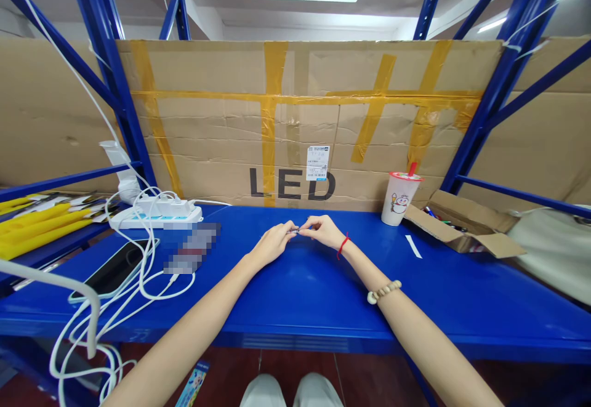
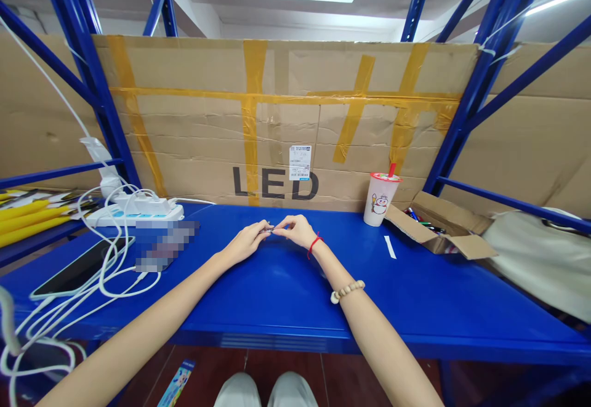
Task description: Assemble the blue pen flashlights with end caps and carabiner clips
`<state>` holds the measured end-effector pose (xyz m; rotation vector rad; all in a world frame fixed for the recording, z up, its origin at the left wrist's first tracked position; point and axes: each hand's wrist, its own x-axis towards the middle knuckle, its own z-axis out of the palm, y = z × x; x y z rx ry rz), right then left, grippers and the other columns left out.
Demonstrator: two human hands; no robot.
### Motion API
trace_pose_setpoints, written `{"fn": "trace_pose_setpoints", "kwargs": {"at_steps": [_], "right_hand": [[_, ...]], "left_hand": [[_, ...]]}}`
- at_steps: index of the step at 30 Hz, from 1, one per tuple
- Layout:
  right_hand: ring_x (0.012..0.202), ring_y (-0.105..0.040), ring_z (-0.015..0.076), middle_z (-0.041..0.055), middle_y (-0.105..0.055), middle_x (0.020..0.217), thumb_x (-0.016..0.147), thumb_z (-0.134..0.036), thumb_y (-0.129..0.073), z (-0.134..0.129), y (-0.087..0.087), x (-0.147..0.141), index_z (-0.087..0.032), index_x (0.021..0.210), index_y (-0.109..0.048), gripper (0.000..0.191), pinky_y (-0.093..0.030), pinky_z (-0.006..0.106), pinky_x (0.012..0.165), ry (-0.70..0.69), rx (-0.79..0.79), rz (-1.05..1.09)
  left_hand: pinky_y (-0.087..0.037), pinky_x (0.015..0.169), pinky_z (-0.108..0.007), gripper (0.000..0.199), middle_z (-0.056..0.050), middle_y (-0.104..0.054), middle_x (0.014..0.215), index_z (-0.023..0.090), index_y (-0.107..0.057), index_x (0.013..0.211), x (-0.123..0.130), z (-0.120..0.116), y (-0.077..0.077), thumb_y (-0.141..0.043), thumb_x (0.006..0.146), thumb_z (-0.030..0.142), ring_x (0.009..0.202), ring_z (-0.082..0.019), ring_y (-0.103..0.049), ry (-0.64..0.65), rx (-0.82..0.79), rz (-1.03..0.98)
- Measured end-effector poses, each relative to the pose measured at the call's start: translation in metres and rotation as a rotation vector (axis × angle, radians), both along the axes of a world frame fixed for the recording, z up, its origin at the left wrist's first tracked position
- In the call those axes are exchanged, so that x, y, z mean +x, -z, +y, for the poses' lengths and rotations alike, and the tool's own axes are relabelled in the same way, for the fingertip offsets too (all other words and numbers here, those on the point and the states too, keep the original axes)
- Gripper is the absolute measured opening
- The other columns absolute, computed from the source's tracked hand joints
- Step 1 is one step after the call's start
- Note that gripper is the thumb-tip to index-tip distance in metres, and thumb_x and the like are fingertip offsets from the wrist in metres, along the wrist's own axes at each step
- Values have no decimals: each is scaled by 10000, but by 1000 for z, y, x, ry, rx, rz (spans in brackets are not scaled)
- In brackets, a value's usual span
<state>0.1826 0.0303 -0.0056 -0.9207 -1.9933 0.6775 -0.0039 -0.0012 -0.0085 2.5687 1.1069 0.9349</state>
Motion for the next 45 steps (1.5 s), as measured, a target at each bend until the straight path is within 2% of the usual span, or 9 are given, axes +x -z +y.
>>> {"fn": "trace_pose_setpoints", "kwargs": {"at_steps": [4,8,16,26,30,33,37,41,45], "right_hand": [[485,-469,63,38,-585,694,651,-366,-646,-1,1,-2,-141,694,-688,232,-378,204,464,55,98,-53],[477,-455,60,33,-556,661,673,-346,-620,-5,-1,-7,-128,647,-669,225,-375,201,454,51,103,-19],[415,-433,53,9,-525,581,591,-461,-656,-11,-11,-9,-115,597,-622,347,-355,211,428,-16,-82,103],[406,-444,75,7,-514,489,580,-501,-647,-12,-10,-16,-119,557,-579,389,-354,213,430,85,-125,96],[435,-474,76,35,-597,621,628,-494,-623,-10,-8,-16,-131,613,-625,363,-371,213,450,155,-12,14],[471,-483,72,27,-628,706,653,-459,-623,-9,-7,-14,-174,721,-669,297,-368,205,467,235,128,-47],[470,-478,60,25,-625,773,662,-428,-636,-6,-7,-9,-195,837,-676,294,-378,203,481,191,209,-16],[458,-457,48,30,-607,792,681,-440,-624,-2,-7,-5,-194,789,-693,277,-377,206,490,114,265,-37],[486,-444,53,23,-601,766,680,-447,-627,-4,-8,-3,-206,731,-699,257,-357,200,493,131,344,-96]], "left_hand": [[-412,768,-276,111,-49,-584,977,191,-453,871,-1,2,1,-354,865,240,899,-169,-545,19,31,-12],[-415,723,-260,121,-40,-591,926,189,-461,865,-1,1,0,-356,865,248,861,-163,-552,14,9,-43],[-418,713,-232,225,-29,-607,893,204,-506,1033,2,-3,-3,-368,861,245,810,-139,-565,15,-25,-148],[-410,792,-260,247,-41,-612,982,193,-548,1018,5,0,1,-355,865,219,892,-160,-550,-92,119,-15],[-410,769,-265,285,-40,-614,957,207,-521,1057,5,-1,-4,-300,884,258,872,-163,-552,-216,125,105],[-407,703,-232,298,-14,-618,912,234,-499,1063,4,-3,-9,-259,895,287,822,-143,-565,-241,48,104],[-385,655,-204,294,14,-616,854,262,-493,1039,3,-7,-14,-242,897,323,771,-125,-572,-226,-54,80],[-375,652,-208,296,15,-607,848,271,-490,1035,3,-8,-13,-242,894,351,777,-133,-567,-172,-99,58],[-376,643,-210,301,11,-600,864,253,-499,974,3,-5,-8,-235,895,372,781,-134,-559,-119,-140,31]]}}
